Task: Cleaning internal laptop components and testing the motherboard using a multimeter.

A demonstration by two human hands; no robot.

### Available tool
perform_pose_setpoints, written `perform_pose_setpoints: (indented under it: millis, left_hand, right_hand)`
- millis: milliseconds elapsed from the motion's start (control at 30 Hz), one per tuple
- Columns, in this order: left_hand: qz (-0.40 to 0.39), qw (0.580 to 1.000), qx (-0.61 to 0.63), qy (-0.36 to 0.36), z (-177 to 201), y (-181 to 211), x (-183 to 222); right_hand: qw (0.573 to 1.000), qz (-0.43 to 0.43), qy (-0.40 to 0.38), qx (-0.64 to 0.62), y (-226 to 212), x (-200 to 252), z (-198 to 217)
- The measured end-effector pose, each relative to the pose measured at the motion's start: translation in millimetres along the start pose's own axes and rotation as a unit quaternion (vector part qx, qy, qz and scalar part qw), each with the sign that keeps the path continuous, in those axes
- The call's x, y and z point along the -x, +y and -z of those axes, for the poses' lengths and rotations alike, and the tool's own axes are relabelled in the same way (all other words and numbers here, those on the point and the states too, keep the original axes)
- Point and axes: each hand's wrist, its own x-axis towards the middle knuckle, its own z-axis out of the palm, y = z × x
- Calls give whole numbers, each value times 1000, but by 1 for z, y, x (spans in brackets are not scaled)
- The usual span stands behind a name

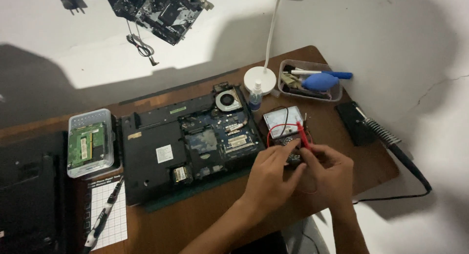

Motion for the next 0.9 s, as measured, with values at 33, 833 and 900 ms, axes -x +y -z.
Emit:
perform_pose_setpoints:
  millis: [33,833,900]
  left_hand:
    - [1,1000,-2,2,5,1,0]
    - [119,991,21,58,55,-22,-11]
    - [121,991,9,52,57,-21,-12]
  right_hand:
    - [1000,2,-2,-1,-3,2,-3]
    - [978,199,-59,-20,-23,-14,-73]
    - [971,238,-35,4,-11,-12,-76]
